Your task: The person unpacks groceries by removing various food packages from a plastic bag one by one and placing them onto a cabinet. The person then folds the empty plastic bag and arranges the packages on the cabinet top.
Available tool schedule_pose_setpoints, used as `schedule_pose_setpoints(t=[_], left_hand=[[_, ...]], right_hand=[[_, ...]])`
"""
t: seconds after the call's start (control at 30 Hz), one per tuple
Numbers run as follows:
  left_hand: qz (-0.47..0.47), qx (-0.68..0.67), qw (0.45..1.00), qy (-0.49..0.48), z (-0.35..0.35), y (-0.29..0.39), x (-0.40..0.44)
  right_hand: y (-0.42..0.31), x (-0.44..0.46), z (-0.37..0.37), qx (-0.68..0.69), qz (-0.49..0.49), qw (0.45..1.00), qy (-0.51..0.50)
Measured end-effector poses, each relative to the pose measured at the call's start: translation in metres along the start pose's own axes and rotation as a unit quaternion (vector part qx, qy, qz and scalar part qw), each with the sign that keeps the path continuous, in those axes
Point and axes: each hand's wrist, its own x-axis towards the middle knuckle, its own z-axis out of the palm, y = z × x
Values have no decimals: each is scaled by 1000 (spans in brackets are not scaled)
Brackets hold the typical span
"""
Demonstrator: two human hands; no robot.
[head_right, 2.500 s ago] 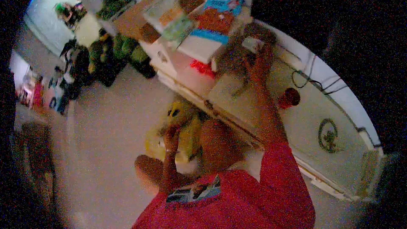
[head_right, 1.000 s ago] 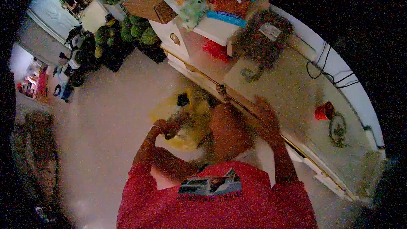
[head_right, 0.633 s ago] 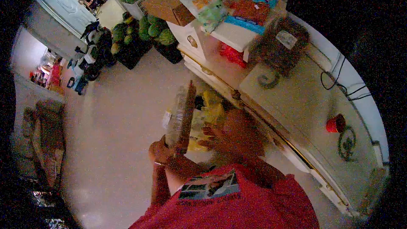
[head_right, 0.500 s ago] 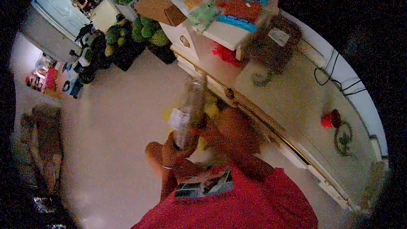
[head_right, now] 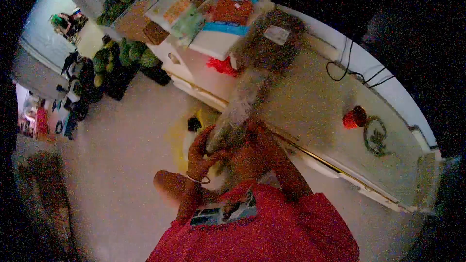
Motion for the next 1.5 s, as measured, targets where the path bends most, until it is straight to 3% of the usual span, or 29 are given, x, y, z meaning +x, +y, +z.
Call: schedule_pose_setpoints(t=[0.03, 0.13, 0.17, 0.23, 0.3, 0.33, 0.4, 0.43, 0.47, 0.53, 0.57, 0.6, 0.63, 0.67, 0.7, 0.73, 0.8, 0.87, 0.9, 0.97, 1.07, 1.17, 1.27, 1.33, 1.37, 1.43, 1.5], left_hand=[[38, -22, 999, -16, 0, -7, 9], [21, -67, 997, 12, 6, -10, 47], [13, -23, 999, 41, 10, -3, 55], [20, -24, 999, 45, 15, -7, 67], [40, 9, 998, 38, 18, -12, 68], [37, 10, 998, 43, 17, -19, 65], [11, -63, 997, 32, 13, -44, 57], [11, -45, 996, 79, 10, -55, 55], [3, -45, 995, 94, 0, -75, 52], [2, -65, 984, 167, -35, -116, 36], [-9, 68, 978, 195, -55, -123, 27], [-26, 89, 970, 223, -77, -148, 15], [-41, 108, 962, 248, -98, -180, 5], [-117, 181, 949, 231, -115, -198, -4], [-194, 250, 925, 208, -128, -215, -10], [-200, 248, 923, 214, -133, -232, -11], [-223, 378, 896, 68, -136, -280, -10], [-167, 431, 887, 7, -131, -343, -15], [-245, 391, 885, 61, -120, -350, -24], [-342, 368, 862, 64, -116, -378, -35], [-392, 366, 843, 36, -115, -410, -48], [-401, 361, 841, 50, -114, -424, -59], [-376, 345, 854, 105, -116, -422, -59], [-340, 310, 870, 177, -116, -402, -49], [-314, 279, 878, 228, -112, -384, -39], [-241, 176, 894, 333, -103, -345, -18], [-138, 31, 899, 415, -81, -277, 6]], right_hand=[[-11, -1, -11, 1, -8, 1000, 1], [-25, -2, -19, -24, 12, 999, -24], [-25, 4, -12, -125, -111, 986, -3], [-35, 9, 17, -225, -228, 947, 11], [-57, 1, 54, 24, -152, 988, 9], [-60, 5, 60, 23, -147, 989, 8], [-59, 14, 68, 59, -143, 982, 111], [-54, 27, 51, 55, -130, 984, 109], [-50, 46, 17, 108, -104, 989, 1], [-52, 36, -6, -103, -174, 968, -151], [-63, 9, 5, -295, -221, 915, -162], [-75, -18, 15, -467, -277, 824, -159], [-83, -26, 22, -521, -280, 793, -145], [-90, -34, 29, -573, -283, 759, -130], [-93, -35, 33, -683, -351, 640, -20], [-95, -35, 39, -728, -382, 568, 30], [-103, -24, 54, -811, -382, 433, 96], [-109, -2, 61, -851, -360, 368, 104], [-110, 10, 56, -850, -367, 357, 126], [-107, 14, 60, -847, -379, 340, 150], [-98, 10, 68, -892, -265, 287, 227], [-84, 19, 43, -869, -316, 296, 240], [-89, 6, 41, -879, -355, 269, 169], [-85, -3, 46, -860, -375, 311, 150], [-82, -9, 50, -836, -394, 358, 132], [-73, -26, 61, -810, -433, 378, 116], [-54, -23, 55, -755, -482, 442, 50]])
